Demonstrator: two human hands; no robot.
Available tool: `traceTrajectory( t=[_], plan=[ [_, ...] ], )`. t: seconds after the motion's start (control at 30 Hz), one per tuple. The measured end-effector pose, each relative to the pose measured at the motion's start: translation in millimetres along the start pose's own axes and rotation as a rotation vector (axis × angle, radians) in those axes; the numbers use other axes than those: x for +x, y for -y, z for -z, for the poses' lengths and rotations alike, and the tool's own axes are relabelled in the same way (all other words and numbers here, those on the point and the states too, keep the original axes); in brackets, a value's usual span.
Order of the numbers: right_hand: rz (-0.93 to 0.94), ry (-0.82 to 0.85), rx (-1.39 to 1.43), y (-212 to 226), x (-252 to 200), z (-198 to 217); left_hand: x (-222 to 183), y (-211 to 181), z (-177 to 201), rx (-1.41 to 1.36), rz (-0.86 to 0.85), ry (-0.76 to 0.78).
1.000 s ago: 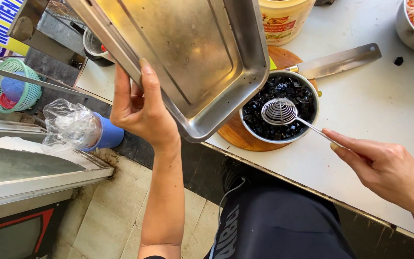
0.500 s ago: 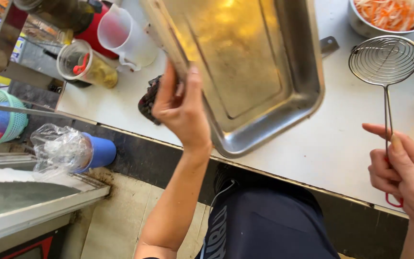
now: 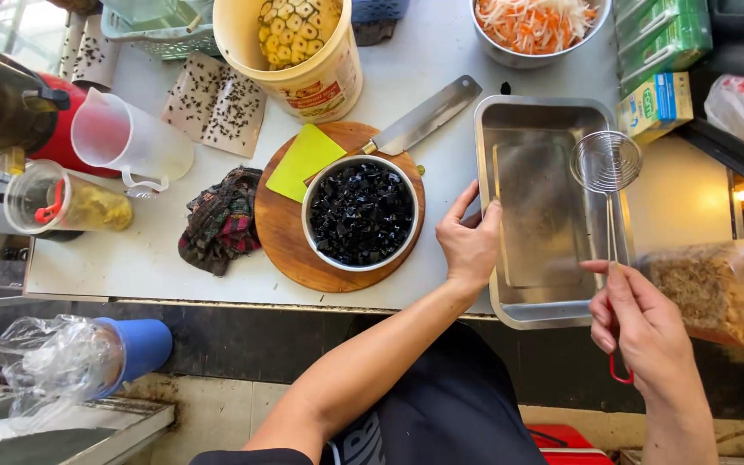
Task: Transferring grass jelly from a metal tray to a bowl using a skimmer and then washing the metal tray in a sink.
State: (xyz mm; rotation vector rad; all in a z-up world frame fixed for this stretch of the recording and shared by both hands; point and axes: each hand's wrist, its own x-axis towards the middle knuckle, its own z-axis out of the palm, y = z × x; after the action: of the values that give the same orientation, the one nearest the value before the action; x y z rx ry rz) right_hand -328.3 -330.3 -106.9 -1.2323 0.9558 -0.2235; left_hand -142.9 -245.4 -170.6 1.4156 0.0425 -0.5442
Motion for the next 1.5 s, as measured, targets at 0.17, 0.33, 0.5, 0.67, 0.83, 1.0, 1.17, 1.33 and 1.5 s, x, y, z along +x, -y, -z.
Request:
traceTrajectory(
  t=[0.17,0.33,0.5,0.67,0.83,1.0,1.17,1.33,1.5],
  plan=[
    [0.019,-0.031,-0.074,-5,-6,-16,18,41,10,0.208,-0.174,0.073],
    [0.057,-0.063,-0.203,-3,-10,-54,-8,-15,55,0.286,-0.144,0.281],
    [0.114,-0.031,-0.266,-15,-19,-107,-36,-89,155,0.472,-0.603,0.505],
    [0.064,-0.112,-0.363,-12,-39,-176,7,-106,236,0.582,-0.826,0.196],
    [0.048,-0.211,-0.423,-23,-51,-212,40,-117,264,0.7,-0.87,0.185],
    [0.115,-0.293,-0.265,-30,-62,-228,82,-142,246,0.68,-0.959,0.334],
    [0.091,-0.422,-0.231,-31,-71,-225,149,-169,129,0.805,-1.099,0.804],
    [0.08,-0.498,-0.192,-38,-80,-203,252,-86,-19,1.165,-1.253,1.063],
    [-0.006,-0.542,-0.207,-37,-79,-178,317,-15,-73,1.405,-1.431,1.106]
  ],
)
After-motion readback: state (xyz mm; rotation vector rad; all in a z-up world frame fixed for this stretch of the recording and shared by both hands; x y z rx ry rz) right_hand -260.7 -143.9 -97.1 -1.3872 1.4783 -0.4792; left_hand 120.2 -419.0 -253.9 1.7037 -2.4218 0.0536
